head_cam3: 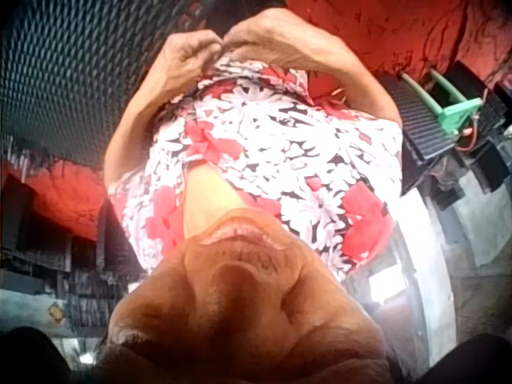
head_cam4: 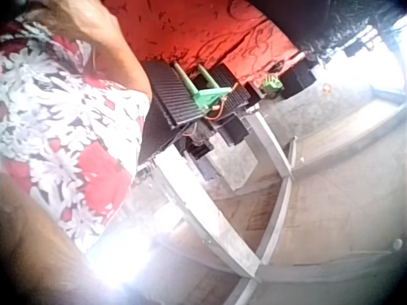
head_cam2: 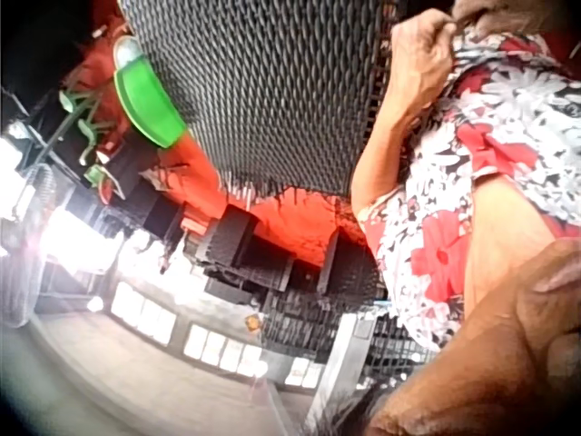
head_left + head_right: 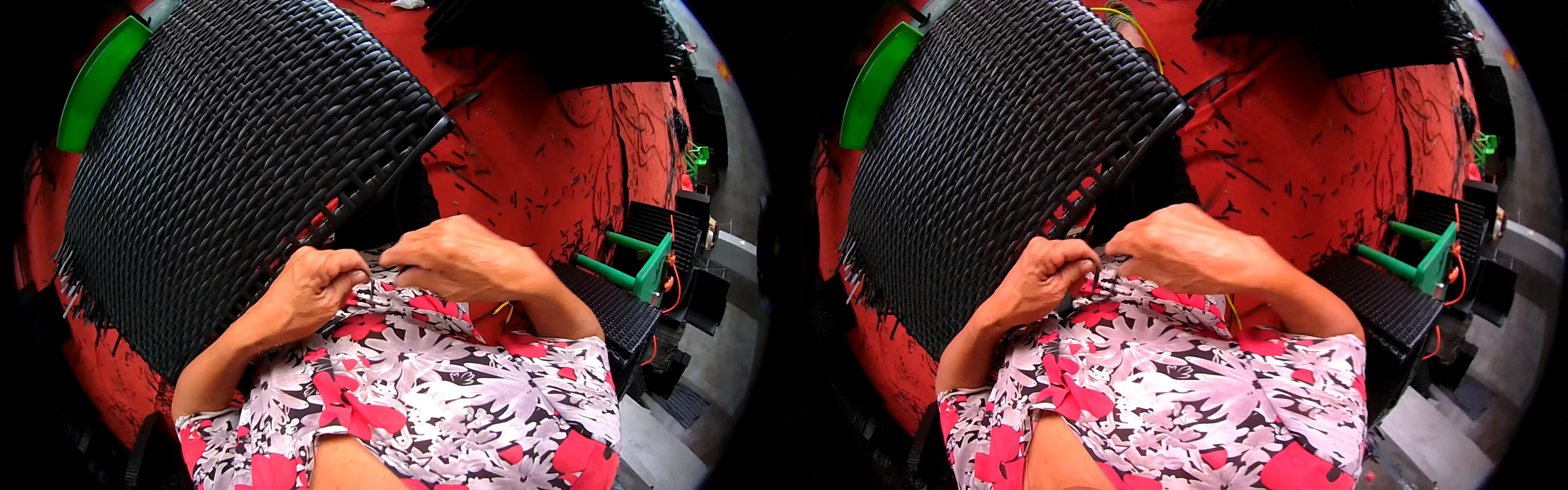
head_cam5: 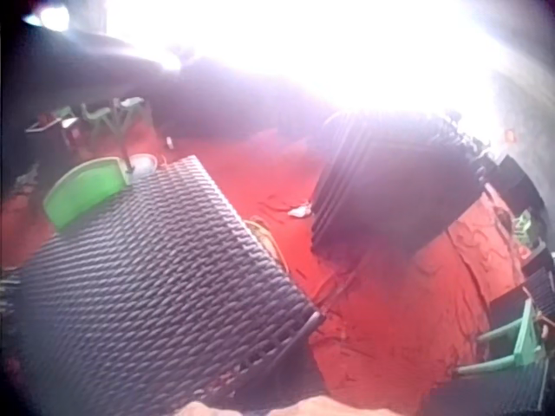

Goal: The person weaves black plastic strips onto the edge of a woven furniture panel by hand, threading the strips through the existing weave and wrapping them around the frame.

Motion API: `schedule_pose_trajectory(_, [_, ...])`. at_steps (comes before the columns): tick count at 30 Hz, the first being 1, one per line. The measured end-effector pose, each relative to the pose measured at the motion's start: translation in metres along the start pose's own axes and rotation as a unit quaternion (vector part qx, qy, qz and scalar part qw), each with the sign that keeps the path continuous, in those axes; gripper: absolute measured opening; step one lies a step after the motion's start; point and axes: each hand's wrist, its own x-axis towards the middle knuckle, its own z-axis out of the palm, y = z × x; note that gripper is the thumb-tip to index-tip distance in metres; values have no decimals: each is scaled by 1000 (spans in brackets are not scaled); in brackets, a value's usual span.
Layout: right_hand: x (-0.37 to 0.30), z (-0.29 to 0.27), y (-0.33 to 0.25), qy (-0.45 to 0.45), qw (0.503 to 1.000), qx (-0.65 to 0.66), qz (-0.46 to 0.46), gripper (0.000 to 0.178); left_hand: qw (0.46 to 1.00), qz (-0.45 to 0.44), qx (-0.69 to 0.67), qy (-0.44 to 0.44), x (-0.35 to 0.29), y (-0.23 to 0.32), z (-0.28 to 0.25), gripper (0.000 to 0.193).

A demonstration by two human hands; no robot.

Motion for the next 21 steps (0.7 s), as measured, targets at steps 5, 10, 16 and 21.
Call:
schedule_pose_trajectory(5, [5, 10, -15, 53, 996, -48, 56, 39, 999, -34, -14, 15, 11, -16, 2, 9])
schedule_pose_trajectory(10, [5, 8, -16, -11, 987, 101, 123, 57, 992, 9, 117, 40, 13, -21, 14, 12])
schedule_pose_trajectory(16, [0, 29, 7, 13, 991, -15, 135, 13, 997, -41, 23, -54, 21, -4, 14, 9])
schedule_pose_trajectory(21, [-13, 14, 18, -1, 981, -88, 172, 7, 996, -53, 62, -34, 7, -18, 9, 9])
